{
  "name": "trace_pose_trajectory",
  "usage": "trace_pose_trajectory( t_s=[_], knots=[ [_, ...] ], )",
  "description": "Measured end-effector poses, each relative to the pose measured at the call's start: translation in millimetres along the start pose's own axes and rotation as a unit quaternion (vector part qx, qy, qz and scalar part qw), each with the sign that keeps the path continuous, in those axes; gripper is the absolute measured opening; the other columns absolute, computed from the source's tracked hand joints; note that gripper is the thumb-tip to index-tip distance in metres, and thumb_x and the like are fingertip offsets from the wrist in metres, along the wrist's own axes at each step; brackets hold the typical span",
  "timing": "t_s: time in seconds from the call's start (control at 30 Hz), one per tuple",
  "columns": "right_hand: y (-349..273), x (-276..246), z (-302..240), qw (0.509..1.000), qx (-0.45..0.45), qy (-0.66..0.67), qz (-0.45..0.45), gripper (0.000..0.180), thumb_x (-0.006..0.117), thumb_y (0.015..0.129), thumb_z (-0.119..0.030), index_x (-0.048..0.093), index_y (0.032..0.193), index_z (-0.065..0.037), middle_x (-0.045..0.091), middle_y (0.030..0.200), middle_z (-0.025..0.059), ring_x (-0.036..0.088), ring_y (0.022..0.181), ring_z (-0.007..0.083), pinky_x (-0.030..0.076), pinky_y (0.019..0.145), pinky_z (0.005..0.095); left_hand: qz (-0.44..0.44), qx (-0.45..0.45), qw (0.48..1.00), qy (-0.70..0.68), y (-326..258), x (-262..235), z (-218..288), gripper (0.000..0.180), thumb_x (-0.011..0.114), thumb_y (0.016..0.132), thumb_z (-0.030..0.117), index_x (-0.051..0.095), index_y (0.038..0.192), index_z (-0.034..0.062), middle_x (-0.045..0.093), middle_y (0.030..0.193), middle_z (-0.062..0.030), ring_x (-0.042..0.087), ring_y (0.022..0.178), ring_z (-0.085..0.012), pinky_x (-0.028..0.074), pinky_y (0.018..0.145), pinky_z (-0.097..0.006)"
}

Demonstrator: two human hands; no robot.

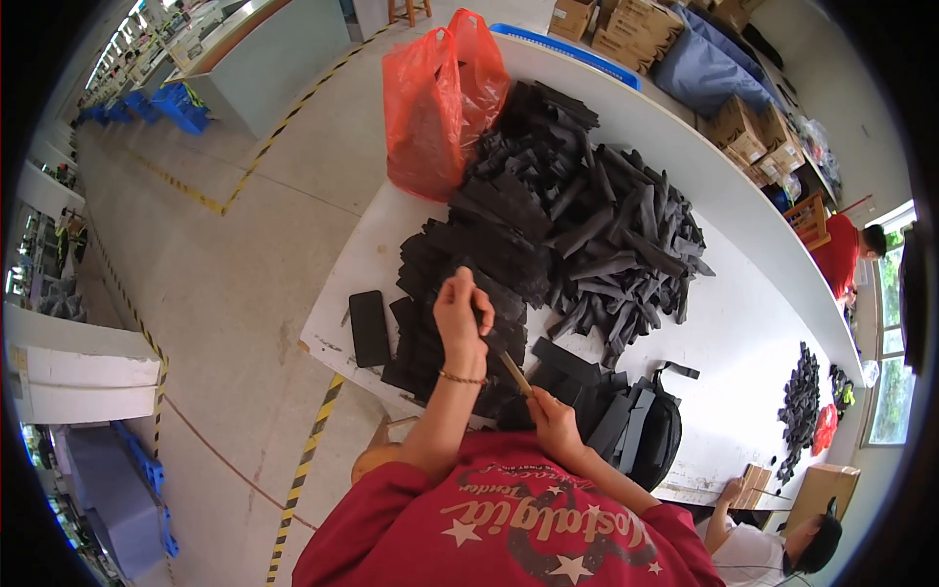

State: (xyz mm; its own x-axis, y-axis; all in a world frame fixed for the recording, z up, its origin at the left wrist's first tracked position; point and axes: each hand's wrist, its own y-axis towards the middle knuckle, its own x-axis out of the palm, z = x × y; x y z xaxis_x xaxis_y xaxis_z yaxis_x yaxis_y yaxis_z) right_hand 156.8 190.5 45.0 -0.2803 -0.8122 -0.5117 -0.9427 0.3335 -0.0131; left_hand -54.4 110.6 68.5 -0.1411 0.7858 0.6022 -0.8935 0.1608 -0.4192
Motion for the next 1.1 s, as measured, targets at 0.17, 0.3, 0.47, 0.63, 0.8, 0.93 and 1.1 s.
trace_pose_trajectory(
  t_s=[0.17, 0.3, 0.47, 0.63, 0.8, 0.93, 1.1],
  knots=[
    [-6, -34, -11, 0.997, 0.064, 0.014, -0.030, 0.018, 0.057, 0.091, -0.005, 0.060, 0.108, 0.000, 0.056, 0.066, 0.0128, 0.057, 0.056, 0.0221, 0.045, 0.053, 0.0314, -0.042, -0.074, 0.996, -0.038, -2, 8, -11, 0.038, 0.059, 0.092, 0.041, 0.050, 0.074, 0.0091, 0.044, 0.056, 0.0003, 0.037, 0.035, -0.0094, 0.022, 0.031, -0.023],
    [4, -42, -12, 0.993, 0.107, 0.026, -0.032, 0.017, 0.056, 0.092, -0.007, 0.061, 0.107, -0.001, 0.054, 0.062, 0.0091, 0.054, 0.052, 0.0166, 0.043, 0.050, 0.0290, -0.174, -0.142, 0.958, -0.181, -15, -3, -17, 0.074, 0.038, 0.090, 0.067, 0.048, 0.122, 0.0017, 0.061, 0.105, -0.0154, 0.059, 0.102, -0.0386, 0.045, 0.092, -0.053],
    [-5, -27, -6, 0.991, 0.112, 0.051, -0.046, 0.018, 0.052, 0.094, -0.007, 0.062, 0.108, -0.002, 0.049, 0.060, 0.0012, 0.044, 0.054, 0.0066, 0.038, 0.049, 0.0233, -0.047, -0.158, 0.984, -0.065, -18, -3, -24, 0.033, 0.050, 0.098, 0.034, 0.050, 0.076, 0.0100, 0.037, 0.048, 0.0016, 0.033, 0.035, -0.0109, 0.027, 0.035, -0.026],
    [-32, -62, -31, 0.970, 0.164, 0.064, -0.166, 0.014, 0.057, 0.091, -0.010, 0.062, 0.102, -0.001, 0.061, 0.072, 0.0147, 0.062, 0.062, 0.0195, 0.047, 0.057, 0.0307, -0.010, -0.028, 0.979, -0.201, 43, -53, -3, 0.034, 0.044, 0.100, 0.032, 0.049, 0.071, 0.0152, 0.030, 0.047, 0.0048, 0.024, 0.034, -0.0063, 0.018, 0.032, -0.024],
    [-23, -90, -20, 0.977, 0.161, -0.102, -0.093, 0.020, 0.072, 0.083, -0.019, 0.061, 0.087, -0.003, 0.055, 0.060, 0.0091, 0.048, 0.050, 0.0122, 0.043, 0.052, 0.0290, -0.020, -0.132, 0.974, -0.185, 12, -11, -36, 0.035, 0.046, 0.099, 0.037, 0.049, 0.074, 0.0128, 0.036, 0.052, 0.0027, 0.030, 0.039, -0.0077, 0.023, 0.037, -0.023],
    [48, -42, -47, 0.975, 0.063, 0.158, 0.141, 0.014, 0.070, 0.084, -0.010, 0.059, 0.083, -0.002, 0.050, 0.061, -0.0005, 0.043, 0.057, 0.0046, 0.036, 0.051, 0.0225, 0.014, -0.189, 0.961, -0.203, -6, 10, -69, 0.032, 0.049, 0.098, 0.037, 0.051, 0.078, 0.0117, 0.042, 0.056, 0.0015, 0.037, 0.044, -0.0097, 0.029, 0.041, -0.025],
    [83, -56, -21, 0.961, 0.106, 0.227, 0.118, 0.012, 0.069, 0.085, -0.005, 0.058, 0.082, -0.002, 0.046, 0.066, -0.0061, 0.037, 0.061, 0.0028, 0.033, 0.055, 0.0200, -0.110, -0.091, 0.984, 0.106, -20, 28, -35, 0.028, 0.056, 0.095, 0.032, 0.059, 0.100, 0.0052, 0.061, 0.074, -0.0040, 0.060, 0.072, -0.0139, 0.047, 0.066, -0.029]
  ],
)
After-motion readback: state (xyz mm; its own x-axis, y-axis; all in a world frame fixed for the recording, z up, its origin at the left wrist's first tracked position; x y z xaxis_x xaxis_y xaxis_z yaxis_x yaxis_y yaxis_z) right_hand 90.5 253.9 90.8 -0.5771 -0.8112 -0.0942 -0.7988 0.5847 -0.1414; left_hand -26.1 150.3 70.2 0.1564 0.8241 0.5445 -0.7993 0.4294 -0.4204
